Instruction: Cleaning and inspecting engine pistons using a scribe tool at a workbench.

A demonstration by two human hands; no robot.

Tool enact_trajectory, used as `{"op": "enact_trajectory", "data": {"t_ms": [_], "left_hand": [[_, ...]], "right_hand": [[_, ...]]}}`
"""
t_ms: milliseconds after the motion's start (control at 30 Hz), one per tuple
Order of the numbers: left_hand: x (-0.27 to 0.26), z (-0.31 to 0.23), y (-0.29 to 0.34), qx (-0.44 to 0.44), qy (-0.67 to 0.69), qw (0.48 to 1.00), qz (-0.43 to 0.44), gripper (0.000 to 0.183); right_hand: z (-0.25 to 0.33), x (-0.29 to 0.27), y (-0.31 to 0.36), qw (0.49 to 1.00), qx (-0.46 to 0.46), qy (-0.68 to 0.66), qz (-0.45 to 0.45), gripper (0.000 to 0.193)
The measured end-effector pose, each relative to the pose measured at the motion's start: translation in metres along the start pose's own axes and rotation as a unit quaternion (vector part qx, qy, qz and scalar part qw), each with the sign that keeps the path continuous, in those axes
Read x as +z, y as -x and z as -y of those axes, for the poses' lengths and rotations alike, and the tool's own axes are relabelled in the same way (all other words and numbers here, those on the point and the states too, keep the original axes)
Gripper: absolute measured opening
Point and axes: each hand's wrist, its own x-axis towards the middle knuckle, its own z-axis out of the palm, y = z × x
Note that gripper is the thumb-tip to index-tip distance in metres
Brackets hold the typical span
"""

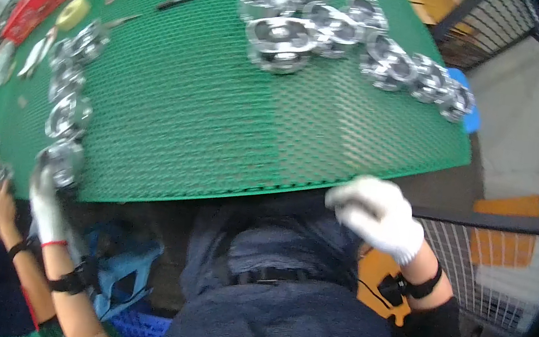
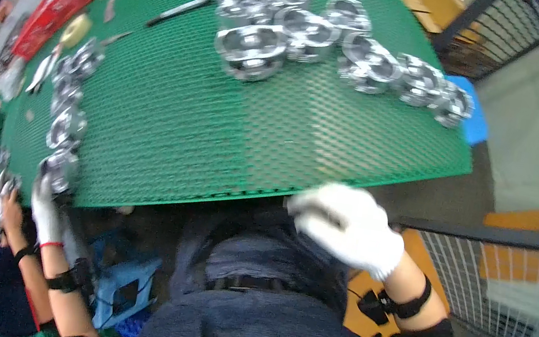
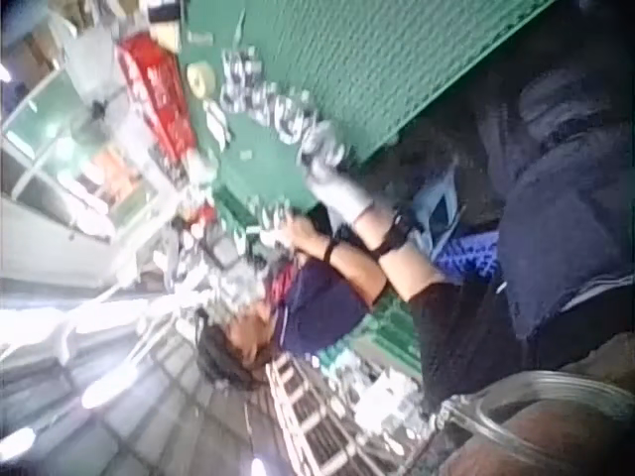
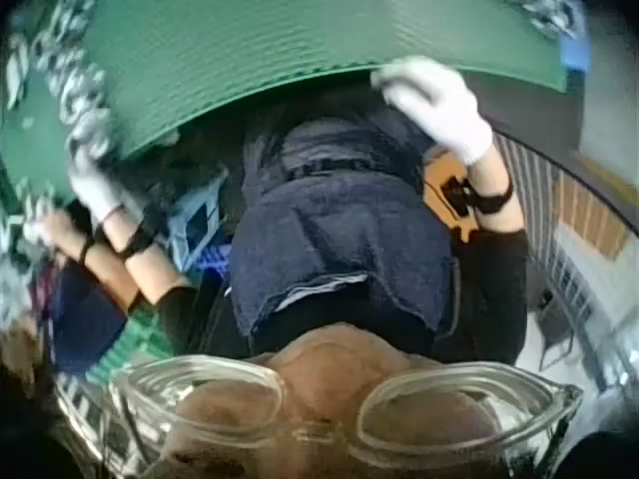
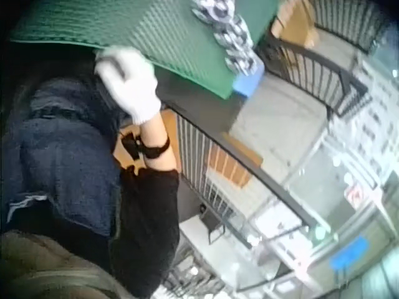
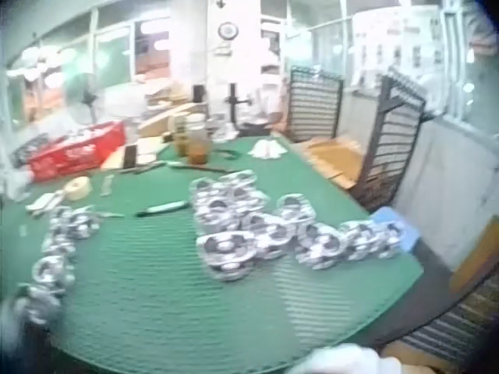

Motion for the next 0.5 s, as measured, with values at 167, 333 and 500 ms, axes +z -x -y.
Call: {"op": "enact_trajectory", "data": {"t_ms": [167,333,500], "left_hand": [[0.008,0.022,-0.009,-0.045,0.094,0.994,-0.042,0.051],[0.037,-0.013,0.016,0.195,-0.078,0.975,-0.073,0.054],[0.073,-0.074,0.064,0.207,0.07,0.976,0.025,0.054]], "right_hand": [[-0.048,-0.074,-0.003,0.911,0.21,0.1,-0.342,0.042],[-0.128,-0.149,0.043,0.842,0.307,0.298,-0.328,0.046],[-0.118,-0.14,0.041,0.861,0.313,0.282,-0.285,0.041]]}}
